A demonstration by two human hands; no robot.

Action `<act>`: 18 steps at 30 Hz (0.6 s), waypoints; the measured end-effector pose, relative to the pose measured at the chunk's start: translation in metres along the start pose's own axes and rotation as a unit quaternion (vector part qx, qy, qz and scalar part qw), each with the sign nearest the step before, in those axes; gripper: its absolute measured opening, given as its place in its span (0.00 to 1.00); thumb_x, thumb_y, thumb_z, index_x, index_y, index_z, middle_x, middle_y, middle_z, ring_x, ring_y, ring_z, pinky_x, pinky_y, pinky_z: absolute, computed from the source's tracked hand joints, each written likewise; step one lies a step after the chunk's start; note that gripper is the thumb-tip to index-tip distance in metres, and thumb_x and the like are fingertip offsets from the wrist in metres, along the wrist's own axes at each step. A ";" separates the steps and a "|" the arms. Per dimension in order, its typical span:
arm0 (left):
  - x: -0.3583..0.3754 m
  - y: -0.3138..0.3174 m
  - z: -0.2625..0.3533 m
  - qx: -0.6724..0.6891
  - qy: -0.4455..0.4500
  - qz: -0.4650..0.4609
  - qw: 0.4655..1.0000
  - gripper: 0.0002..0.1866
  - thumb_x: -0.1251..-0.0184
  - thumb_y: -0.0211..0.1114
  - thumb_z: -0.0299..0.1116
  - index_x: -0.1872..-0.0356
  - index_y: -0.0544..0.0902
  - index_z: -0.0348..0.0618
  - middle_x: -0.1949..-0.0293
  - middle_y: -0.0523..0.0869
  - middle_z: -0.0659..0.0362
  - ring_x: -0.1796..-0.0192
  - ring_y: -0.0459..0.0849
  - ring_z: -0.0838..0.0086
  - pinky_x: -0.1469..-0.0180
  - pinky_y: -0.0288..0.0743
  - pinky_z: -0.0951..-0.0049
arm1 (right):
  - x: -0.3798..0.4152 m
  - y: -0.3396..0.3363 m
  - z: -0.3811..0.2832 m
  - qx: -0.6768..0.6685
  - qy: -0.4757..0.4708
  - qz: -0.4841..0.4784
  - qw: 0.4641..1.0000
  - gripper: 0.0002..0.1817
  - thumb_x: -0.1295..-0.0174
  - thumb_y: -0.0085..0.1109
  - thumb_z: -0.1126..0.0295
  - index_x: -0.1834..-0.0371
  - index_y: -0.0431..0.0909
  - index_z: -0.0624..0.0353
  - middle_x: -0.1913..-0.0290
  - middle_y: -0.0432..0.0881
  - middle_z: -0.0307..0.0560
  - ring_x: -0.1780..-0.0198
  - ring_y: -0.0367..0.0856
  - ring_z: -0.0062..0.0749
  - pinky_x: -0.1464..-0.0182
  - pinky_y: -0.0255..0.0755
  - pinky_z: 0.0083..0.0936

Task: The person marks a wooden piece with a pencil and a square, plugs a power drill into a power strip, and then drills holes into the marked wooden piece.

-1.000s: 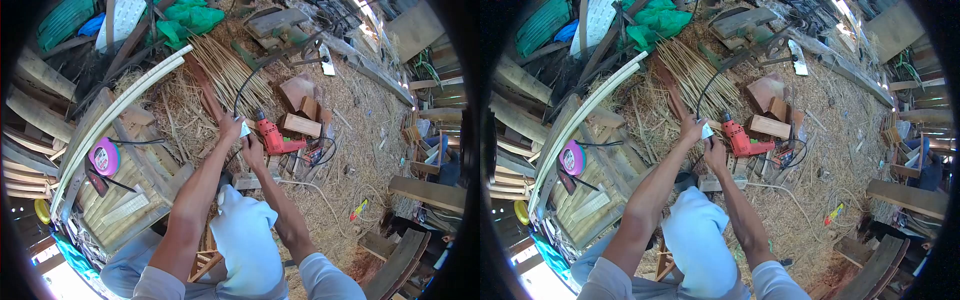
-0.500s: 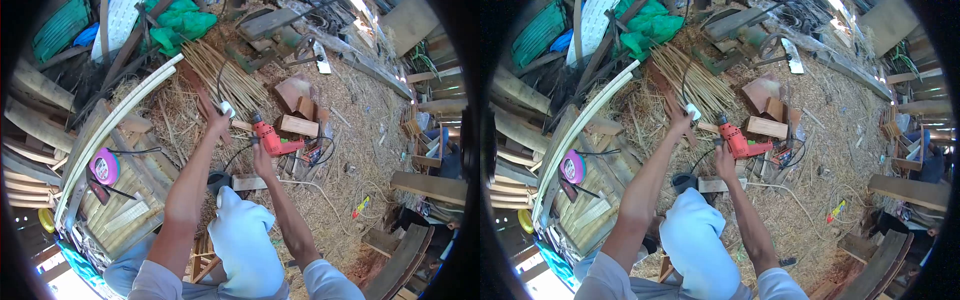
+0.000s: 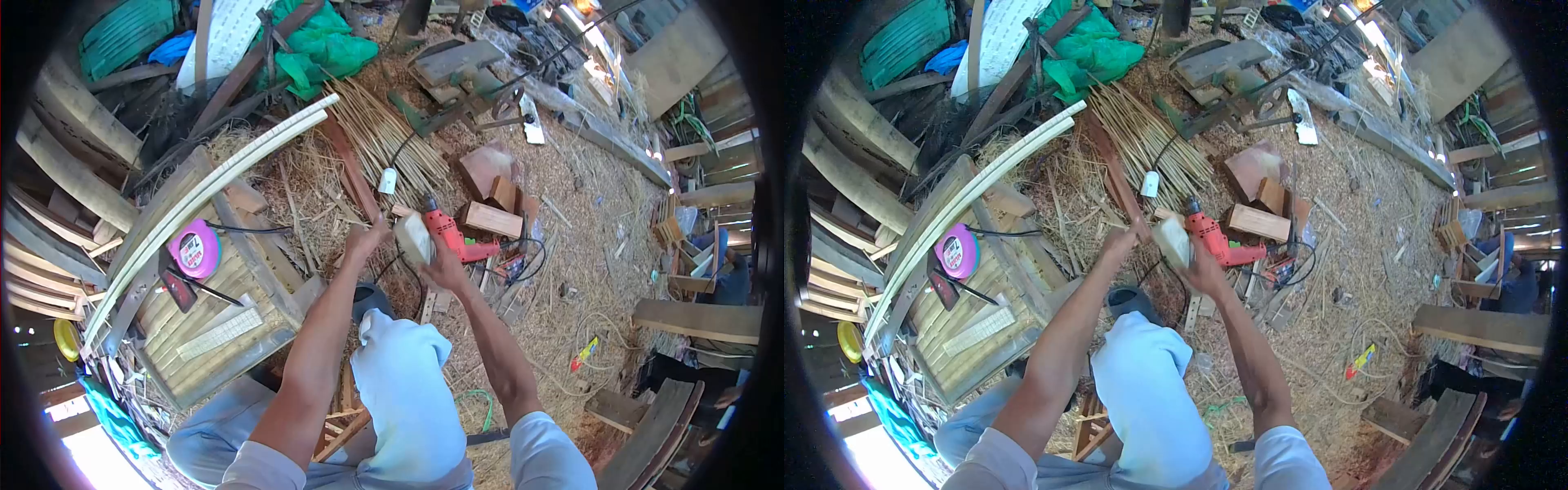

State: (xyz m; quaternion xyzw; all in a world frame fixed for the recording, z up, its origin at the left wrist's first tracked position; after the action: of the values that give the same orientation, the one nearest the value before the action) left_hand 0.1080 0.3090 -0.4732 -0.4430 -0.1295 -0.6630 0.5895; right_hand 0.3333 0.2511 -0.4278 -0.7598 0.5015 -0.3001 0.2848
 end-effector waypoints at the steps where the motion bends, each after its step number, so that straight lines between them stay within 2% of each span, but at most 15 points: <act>1: -0.008 0.000 0.000 0.052 0.026 0.040 0.997 0.41 0.38 0.57 0.72 0.42 0.79 0.43 0.45 0.85 0.49 0.41 0.83 0.62 0.44 0.75 0.58 | -0.016 -0.020 -0.012 -0.161 0.021 0.034 0.986 0.34 0.35 0.60 0.64 0.27 0.59 0.58 0.38 0.75 0.55 0.42 0.79 0.50 0.41 0.73 0.45; 2: 0.002 0.000 0.008 0.055 0.027 0.041 0.997 0.41 0.38 0.57 0.72 0.42 0.79 0.43 0.45 0.85 0.49 0.41 0.83 0.62 0.44 0.75 0.58 | -0.026 -0.034 -0.022 -0.319 0.042 0.064 0.944 0.29 0.30 0.56 0.61 0.30 0.62 0.60 0.41 0.78 0.52 0.43 0.80 0.46 0.41 0.75 0.41; 3: 0.018 0.009 0.029 0.145 0.051 -0.048 0.987 0.41 0.37 0.56 0.72 0.40 0.78 0.44 0.45 0.85 0.52 0.43 0.83 0.64 0.44 0.75 0.58 | -0.036 -0.047 -0.034 -0.319 0.040 0.065 0.945 0.29 0.30 0.56 0.61 0.30 0.62 0.60 0.41 0.78 0.52 0.43 0.80 0.46 0.41 0.75 0.41; 4: 0.029 0.020 0.047 0.231 0.076 -0.138 0.960 0.42 0.36 0.54 0.73 0.39 0.77 0.44 0.45 0.85 0.54 0.45 0.83 0.66 0.45 0.75 0.58 | -0.044 -0.042 -0.036 -0.502 0.131 -0.012 0.855 0.26 0.27 0.52 0.58 0.32 0.65 0.61 0.43 0.80 0.50 0.44 0.81 0.40 0.42 0.76 0.38; 5: 0.034 0.022 0.057 0.230 0.079 -0.138 0.960 0.42 0.36 0.54 0.73 0.39 0.77 0.44 0.45 0.85 0.54 0.45 0.83 0.66 0.45 0.75 0.58 | -0.045 -0.031 -0.044 -0.656 0.215 -0.090 0.718 0.24 0.24 0.49 0.56 0.34 0.68 0.61 0.45 0.82 0.47 0.46 0.82 0.34 0.43 0.77 0.36; 6: 0.036 0.023 0.067 0.330 0.097 -0.145 0.928 0.40 0.34 0.54 0.72 0.39 0.77 0.45 0.47 0.85 0.56 0.48 0.84 0.67 0.45 0.75 0.58 | -0.053 -0.016 -0.037 -0.691 0.225 -0.117 0.677 0.23 0.23 0.45 0.56 0.35 0.72 0.60 0.47 0.83 0.45 0.51 0.84 0.30 0.47 0.79 0.32; 8: 0.053 0.020 0.092 0.484 0.090 -0.180 0.852 0.38 0.33 0.53 0.71 0.41 0.78 0.47 0.53 0.86 0.59 0.58 0.84 0.70 0.51 0.79 0.61 | -0.071 0.007 -0.029 -0.683 0.202 -0.079 0.697 0.22 0.23 0.45 0.55 0.38 0.74 0.60 0.50 0.84 0.44 0.53 0.84 0.29 0.49 0.79 0.29; 9: 0.050 0.019 0.093 0.481 0.088 -0.179 0.853 0.38 0.33 0.53 0.71 0.41 0.78 0.47 0.53 0.86 0.59 0.58 0.84 0.70 0.51 0.79 0.61 | -0.080 0.020 -0.022 -0.676 0.183 -0.040 0.712 0.22 0.23 0.45 0.55 0.40 0.77 0.60 0.52 0.85 0.43 0.55 0.85 0.29 0.50 0.79 0.27; 10: 0.047 0.015 0.099 0.511 0.121 -0.173 0.833 0.38 0.33 0.52 0.71 0.41 0.78 0.47 0.54 0.86 0.59 0.60 0.85 0.70 0.53 0.80 0.63 | -0.089 0.037 0.002 -0.612 0.194 0.019 0.766 0.22 0.23 0.45 0.57 0.45 0.80 0.63 0.54 0.87 0.48 0.57 0.85 0.35 0.51 0.78 0.31; 11: 0.043 0.010 0.103 0.538 0.154 -0.166 0.812 0.38 0.33 0.52 0.71 0.41 0.78 0.46 0.55 0.86 0.58 0.61 0.85 0.71 0.56 0.81 0.64 | -0.095 0.051 0.003 -0.616 0.195 0.019 0.763 0.22 0.23 0.45 0.57 0.45 0.80 0.63 0.54 0.87 0.48 0.57 0.85 0.35 0.51 0.78 0.31; 13: 0.034 0.006 0.099 0.550 0.166 -0.190 0.797 0.39 0.33 0.50 0.72 0.43 0.78 0.45 0.54 0.86 0.56 0.59 0.86 0.65 0.54 0.82 0.61 | -0.082 0.062 0.036 -0.368 0.365 0.144 0.843 0.23 0.26 0.49 0.55 0.48 0.81 0.66 0.54 0.87 0.56 0.55 0.86 0.45 0.50 0.77 0.38; 14: 0.026 0.007 0.089 0.531 0.145 -0.191 0.813 0.39 0.33 0.49 0.73 0.43 0.78 0.46 0.55 0.86 0.56 0.59 0.86 0.65 0.55 0.82 0.60 | -0.088 0.102 0.085 -0.314 0.407 0.127 0.849 0.29 0.33 0.58 0.50 0.45 0.78 0.68 0.51 0.85 0.63 0.50 0.84 0.55 0.46 0.76 0.44; 15: 0.021 0.009 0.082 0.511 0.123 -0.192 0.829 0.40 0.34 0.49 0.73 0.42 0.78 0.46 0.56 0.86 0.56 0.59 0.86 0.65 0.55 0.82 0.59 | -0.084 0.108 0.085 -0.317 0.411 0.126 0.845 0.29 0.33 0.58 0.50 0.45 0.78 0.68 0.51 0.85 0.63 0.50 0.84 0.55 0.46 0.76 0.44; 17: 0.020 0.004 0.075 0.519 0.105 -0.139 0.837 0.41 0.35 0.49 0.74 0.42 0.78 0.46 0.57 0.86 0.55 0.59 0.86 0.63 0.56 0.82 0.57 | -0.083 0.101 0.061 -0.100 0.366 0.058 0.923 0.36 0.42 0.66 0.44 0.45 0.77 0.69 0.50 0.84 0.67 0.46 0.83 0.59 0.43 0.75 0.46; 18: 0.020 0.001 0.068 0.527 0.094 -0.117 0.837 0.41 0.35 0.49 0.75 0.43 0.78 0.45 0.58 0.86 0.54 0.59 0.86 0.62 0.56 0.82 0.56 | -0.071 0.083 0.035 -0.116 0.404 0.058 0.906 0.39 0.47 0.70 0.43 0.45 0.75 0.70 0.49 0.83 0.68 0.46 0.83 0.59 0.43 0.76 0.47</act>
State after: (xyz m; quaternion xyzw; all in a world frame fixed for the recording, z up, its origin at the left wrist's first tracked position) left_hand 0.1399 0.3430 -0.4199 0.0171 -0.4540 -0.5967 0.6614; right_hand 0.2880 0.2939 -0.5233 -0.5710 0.6481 -0.5037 -0.0155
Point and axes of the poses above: each hand's wrist, its own x-axis away from the middle knuckle, its own y-axis out of the palm, z = x × y, the point moved 7 cm from there along -x, towards the middle knuckle
